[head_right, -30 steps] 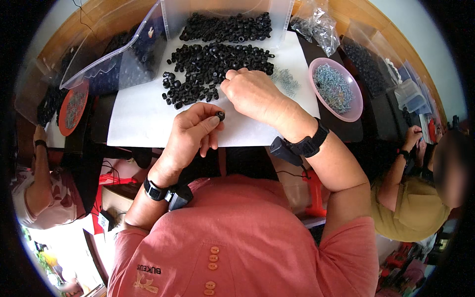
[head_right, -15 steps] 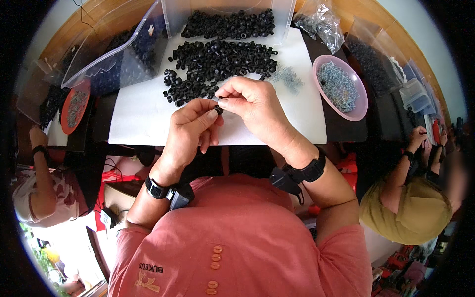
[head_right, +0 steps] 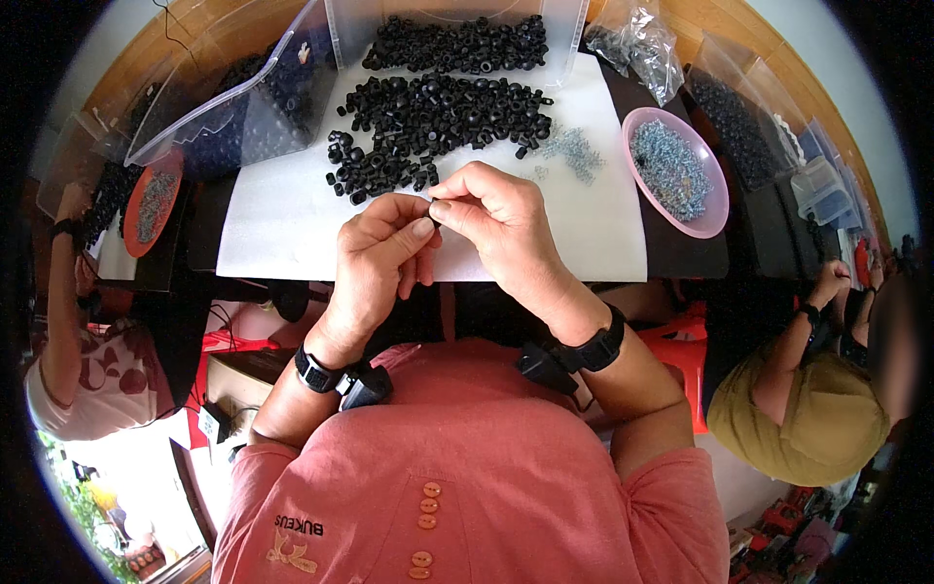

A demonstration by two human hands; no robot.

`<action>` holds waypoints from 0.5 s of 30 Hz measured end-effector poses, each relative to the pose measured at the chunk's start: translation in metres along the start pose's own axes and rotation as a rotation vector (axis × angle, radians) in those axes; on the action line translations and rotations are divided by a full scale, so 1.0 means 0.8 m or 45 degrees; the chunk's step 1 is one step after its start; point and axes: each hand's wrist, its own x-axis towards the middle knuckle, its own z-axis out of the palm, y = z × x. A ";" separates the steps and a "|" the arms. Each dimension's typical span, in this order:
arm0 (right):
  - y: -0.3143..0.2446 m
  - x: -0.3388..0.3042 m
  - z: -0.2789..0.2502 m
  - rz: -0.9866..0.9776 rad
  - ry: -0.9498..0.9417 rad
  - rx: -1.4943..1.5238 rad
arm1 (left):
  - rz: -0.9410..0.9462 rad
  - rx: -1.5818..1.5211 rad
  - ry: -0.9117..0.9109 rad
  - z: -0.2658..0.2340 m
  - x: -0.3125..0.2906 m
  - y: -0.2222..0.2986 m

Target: Assembling small black plastic components by hand at a shared workbench.

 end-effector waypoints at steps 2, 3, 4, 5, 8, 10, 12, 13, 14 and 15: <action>0.002 0.000 -0.001 -0.012 -0.014 -0.054 | 0.002 0.000 0.002 0.000 0.000 0.000; 0.007 0.000 0.000 -0.083 -0.004 -0.109 | 0.005 0.002 0.003 0.000 0.000 0.001; 0.009 0.000 0.000 -0.154 0.004 -0.162 | 0.005 0.001 0.005 0.000 0.000 0.000; 0.008 0.000 0.001 -0.153 0.001 -0.162 | -0.002 -0.008 0.009 -0.001 0.000 0.000; -0.007 -0.001 0.003 -0.416 0.018 -0.446 | -0.008 -0.036 0.010 -0.002 0.000 -0.001; -0.015 -0.004 -0.001 -0.405 -0.042 -0.537 | -0.009 -0.057 0.004 -0.002 0.000 -0.001; -0.014 -0.002 -0.006 -0.452 -0.065 -0.548 | -0.044 -0.033 -0.004 -0.003 0.000 0.000; -0.013 -0.001 -0.007 -0.501 -0.087 -0.558 | -0.043 -0.033 -0.005 -0.002 0.001 0.000; -0.014 -0.001 -0.008 -0.502 -0.087 -0.560 | -0.053 -0.044 -0.008 -0.002 0.001 -0.001; -0.016 -0.001 -0.008 -0.508 -0.101 -0.633 | -0.063 -0.055 -0.011 -0.002 0.002 -0.001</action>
